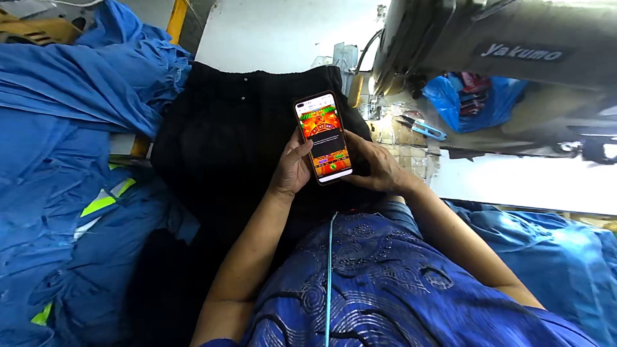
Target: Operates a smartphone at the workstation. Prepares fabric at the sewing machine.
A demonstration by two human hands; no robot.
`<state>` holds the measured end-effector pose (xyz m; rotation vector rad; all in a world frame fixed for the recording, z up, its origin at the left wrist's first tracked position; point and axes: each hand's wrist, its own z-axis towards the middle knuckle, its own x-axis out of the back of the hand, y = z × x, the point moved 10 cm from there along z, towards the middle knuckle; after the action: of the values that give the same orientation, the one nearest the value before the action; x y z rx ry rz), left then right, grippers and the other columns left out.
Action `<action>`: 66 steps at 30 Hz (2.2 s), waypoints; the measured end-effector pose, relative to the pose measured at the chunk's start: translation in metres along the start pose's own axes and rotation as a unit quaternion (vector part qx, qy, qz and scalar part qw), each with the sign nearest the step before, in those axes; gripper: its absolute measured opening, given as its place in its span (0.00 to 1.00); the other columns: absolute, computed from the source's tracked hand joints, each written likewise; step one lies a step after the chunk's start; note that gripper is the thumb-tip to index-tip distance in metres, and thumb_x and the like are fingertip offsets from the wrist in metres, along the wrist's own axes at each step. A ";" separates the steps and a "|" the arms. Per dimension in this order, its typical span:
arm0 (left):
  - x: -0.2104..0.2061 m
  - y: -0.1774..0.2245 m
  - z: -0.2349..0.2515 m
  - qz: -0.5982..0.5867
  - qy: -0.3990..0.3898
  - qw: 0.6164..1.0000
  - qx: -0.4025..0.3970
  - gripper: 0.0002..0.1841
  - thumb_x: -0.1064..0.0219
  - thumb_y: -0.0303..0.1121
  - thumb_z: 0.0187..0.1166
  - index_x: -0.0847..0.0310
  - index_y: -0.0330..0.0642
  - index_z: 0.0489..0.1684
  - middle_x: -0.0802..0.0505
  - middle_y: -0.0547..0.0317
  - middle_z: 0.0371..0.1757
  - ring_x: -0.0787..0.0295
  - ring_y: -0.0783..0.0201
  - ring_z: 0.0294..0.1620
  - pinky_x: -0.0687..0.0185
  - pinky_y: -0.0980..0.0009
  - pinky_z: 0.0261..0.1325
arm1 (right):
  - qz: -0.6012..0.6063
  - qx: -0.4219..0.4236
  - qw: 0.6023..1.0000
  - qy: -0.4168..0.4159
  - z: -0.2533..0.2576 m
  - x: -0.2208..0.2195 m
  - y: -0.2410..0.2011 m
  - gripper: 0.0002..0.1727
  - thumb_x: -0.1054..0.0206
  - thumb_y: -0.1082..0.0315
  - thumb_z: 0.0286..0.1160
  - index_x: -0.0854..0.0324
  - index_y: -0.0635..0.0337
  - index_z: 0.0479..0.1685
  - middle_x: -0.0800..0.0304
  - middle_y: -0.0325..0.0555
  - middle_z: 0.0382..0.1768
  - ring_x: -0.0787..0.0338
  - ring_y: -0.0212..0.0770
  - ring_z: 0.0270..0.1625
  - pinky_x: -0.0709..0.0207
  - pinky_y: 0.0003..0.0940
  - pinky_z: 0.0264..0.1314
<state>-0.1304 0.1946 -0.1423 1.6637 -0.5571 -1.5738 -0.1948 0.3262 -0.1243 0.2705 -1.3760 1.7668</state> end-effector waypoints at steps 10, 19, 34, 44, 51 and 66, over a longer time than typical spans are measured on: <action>-0.002 0.001 0.000 -0.009 -0.004 1.000 -0.001 0.31 0.36 0.38 0.83 0.45 0.50 0.85 0.14 0.56 0.71 0.14 0.58 0.72 0.19 0.56 0.76 | 0.003 -0.003 1.000 0.009 0.003 0.000 0.000 0.47 0.26 0.53 0.69 0.38 0.71 0.86 0.10 0.54 0.56 0.09 0.39 0.52 0.15 0.36 0.60; -0.001 0.000 -0.004 0.020 0.010 1.000 0.017 0.25 0.57 0.47 0.94 0.43 0.58 0.89 0.16 0.60 0.75 0.16 0.64 0.73 0.18 0.62 0.74 | -0.006 -0.004 1.000 0.006 0.002 0.001 -0.001 0.47 0.26 0.51 0.69 0.38 0.71 0.86 0.10 0.56 0.60 0.09 0.42 0.57 0.17 0.38 0.65; 0.000 0.000 -0.003 0.037 0.017 0.999 0.010 0.35 0.46 0.20 0.72 0.43 0.49 0.85 0.13 0.58 0.68 0.10 0.64 0.64 0.13 0.62 0.67 | 0.012 -0.004 1.000 0.012 0.002 0.001 0.000 0.46 0.27 0.51 0.72 0.38 0.72 0.86 0.11 0.58 0.63 0.10 0.41 0.62 0.19 0.37 0.70; -0.001 -0.001 -0.002 -0.018 0.001 1.000 0.019 0.24 0.57 0.42 0.90 0.38 0.57 0.85 0.14 0.60 0.71 0.13 0.63 0.69 0.15 0.61 0.70 | 0.003 -0.011 1.000 0.005 0.001 -0.001 0.003 0.53 0.22 0.46 0.65 0.39 0.71 0.86 0.10 0.56 0.61 0.10 0.41 0.61 0.19 0.37 0.68; -0.005 0.001 0.001 -0.038 -0.025 0.999 0.005 0.25 0.60 0.45 0.92 0.34 0.51 0.83 0.13 0.56 0.71 0.14 0.60 0.70 0.16 0.59 0.72 | -0.007 -0.030 0.999 0.014 0.003 0.000 0.002 0.60 0.24 0.33 0.61 0.40 0.70 0.87 0.11 0.55 0.65 0.12 0.42 0.67 0.22 0.42 0.74; -0.020 -0.008 -0.017 0.084 0.024 0.996 -0.016 0.40 0.49 0.58 0.86 0.60 0.49 0.93 0.17 0.56 0.76 0.16 0.61 0.73 0.19 0.58 0.76 | -0.098 -0.137 0.968 0.185 0.001 -0.003 -0.032 0.61 0.13 0.44 0.45 0.38 0.76 0.79 0.21 0.72 0.69 0.08 0.60 0.55 0.14 0.54 0.55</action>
<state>-0.1178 0.2187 -0.1369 1.5827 -0.6275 -1.4110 -0.1703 0.3245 -0.1033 -0.0712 -1.2525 1.3608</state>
